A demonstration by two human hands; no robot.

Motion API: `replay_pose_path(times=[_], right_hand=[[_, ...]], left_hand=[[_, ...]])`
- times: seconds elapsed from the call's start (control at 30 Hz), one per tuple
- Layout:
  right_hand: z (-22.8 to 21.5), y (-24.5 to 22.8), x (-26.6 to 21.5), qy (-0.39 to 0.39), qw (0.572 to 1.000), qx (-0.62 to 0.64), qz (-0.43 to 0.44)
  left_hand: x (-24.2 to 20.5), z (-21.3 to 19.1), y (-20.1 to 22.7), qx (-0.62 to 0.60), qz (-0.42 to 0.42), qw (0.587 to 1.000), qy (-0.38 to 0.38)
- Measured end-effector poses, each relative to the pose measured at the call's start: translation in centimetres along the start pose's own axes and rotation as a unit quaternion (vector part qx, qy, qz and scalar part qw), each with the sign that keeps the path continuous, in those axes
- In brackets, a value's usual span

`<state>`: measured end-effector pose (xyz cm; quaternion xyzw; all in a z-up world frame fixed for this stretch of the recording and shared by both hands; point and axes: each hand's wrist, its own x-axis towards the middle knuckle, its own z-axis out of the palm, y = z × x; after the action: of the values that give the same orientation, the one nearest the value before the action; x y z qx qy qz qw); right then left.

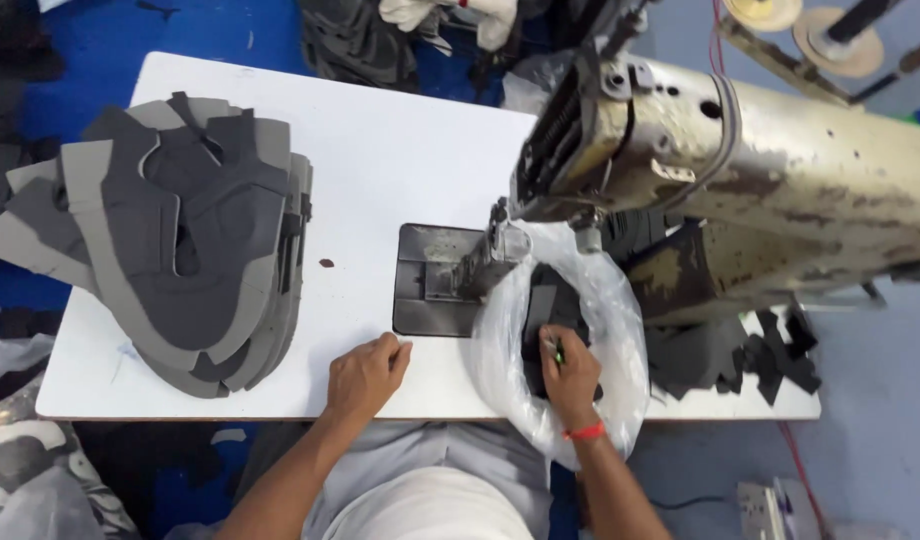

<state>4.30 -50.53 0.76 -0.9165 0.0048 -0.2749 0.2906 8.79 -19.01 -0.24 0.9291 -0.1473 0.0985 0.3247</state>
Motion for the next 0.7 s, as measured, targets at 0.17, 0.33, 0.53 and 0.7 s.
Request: replay_pose_path(times=[0.17, 0.33, 0.53, 0.7], right_hand=[[-3.7, -2.0, 2.2, -0.103, 0.986, 0.054, 0.118], [-5.8, -3.2, 2.9, -0.049, 0.980, 0.021, 0.190], [-6.3, -5.1, 1.8, -0.100, 0.986, -0.078, 0.105], [-5.2, -4.8, 0.6, -0.072, 0.986, -0.109, 0.107]], left_hand=[[0.5, -0.2, 0.6, 0.011, 0.003, 1.000, 0.009], [0.4, -0.5, 0.7, 0.007, 0.006, 1.000, 0.019], [0.5, -0.4, 0.7, 0.013, 0.003, 1.000, 0.017], [0.6, -0.5, 0.7, 0.003, -0.005, 1.000, 0.003]])
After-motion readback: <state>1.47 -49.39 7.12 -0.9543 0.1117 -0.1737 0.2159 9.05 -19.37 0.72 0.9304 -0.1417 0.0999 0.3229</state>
